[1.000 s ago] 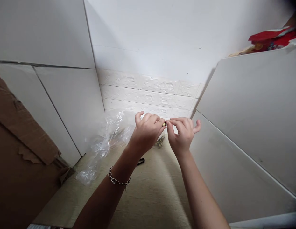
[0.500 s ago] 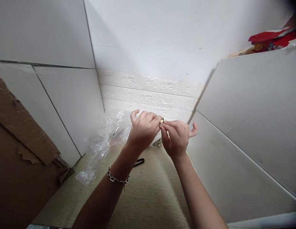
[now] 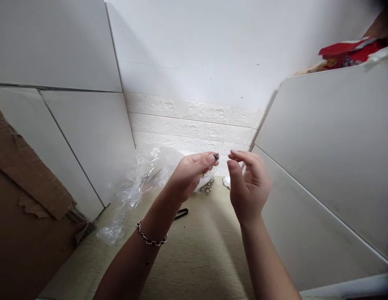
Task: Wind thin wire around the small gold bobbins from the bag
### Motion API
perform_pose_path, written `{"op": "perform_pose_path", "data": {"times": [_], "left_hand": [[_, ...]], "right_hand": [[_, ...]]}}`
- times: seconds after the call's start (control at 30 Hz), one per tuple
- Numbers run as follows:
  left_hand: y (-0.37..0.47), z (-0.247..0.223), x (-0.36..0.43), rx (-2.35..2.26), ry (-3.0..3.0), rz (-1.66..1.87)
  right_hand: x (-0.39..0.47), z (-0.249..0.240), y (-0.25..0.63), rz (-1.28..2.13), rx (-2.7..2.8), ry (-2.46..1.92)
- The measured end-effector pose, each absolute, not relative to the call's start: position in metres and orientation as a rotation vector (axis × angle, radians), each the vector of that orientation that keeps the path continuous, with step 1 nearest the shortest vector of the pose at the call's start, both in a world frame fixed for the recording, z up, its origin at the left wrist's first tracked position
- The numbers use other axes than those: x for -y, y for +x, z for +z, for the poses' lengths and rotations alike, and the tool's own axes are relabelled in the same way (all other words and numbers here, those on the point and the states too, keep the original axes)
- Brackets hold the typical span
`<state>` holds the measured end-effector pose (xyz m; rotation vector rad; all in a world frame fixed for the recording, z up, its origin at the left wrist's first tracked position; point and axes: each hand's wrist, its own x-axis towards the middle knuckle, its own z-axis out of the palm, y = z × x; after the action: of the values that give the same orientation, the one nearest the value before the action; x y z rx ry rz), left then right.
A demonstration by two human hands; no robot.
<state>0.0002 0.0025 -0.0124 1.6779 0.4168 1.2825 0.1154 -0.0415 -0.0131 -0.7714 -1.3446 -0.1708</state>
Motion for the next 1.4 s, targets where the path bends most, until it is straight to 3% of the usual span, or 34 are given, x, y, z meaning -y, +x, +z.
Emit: {"op": "perform_pose_path", "data": {"times": [0.33, 0.83, 1.4], "left_hand": [[0.008, -0.013, 0.009, -0.150, 1.197, 1.048], [0.004, -0.010, 0.006, -0.300, 1.319, 1.136], [-0.003, -0.009, 0.000, -0.412, 1.377, 1.071]], "right_hand": [[0.044, -0.011, 0.118, -0.211, 1.403, -0.803], [0.042, -0.010, 0.127, -0.487, 1.561, -0.879], [0.042, -0.007, 0.130, -0.375, 1.635, -0.909]]}}
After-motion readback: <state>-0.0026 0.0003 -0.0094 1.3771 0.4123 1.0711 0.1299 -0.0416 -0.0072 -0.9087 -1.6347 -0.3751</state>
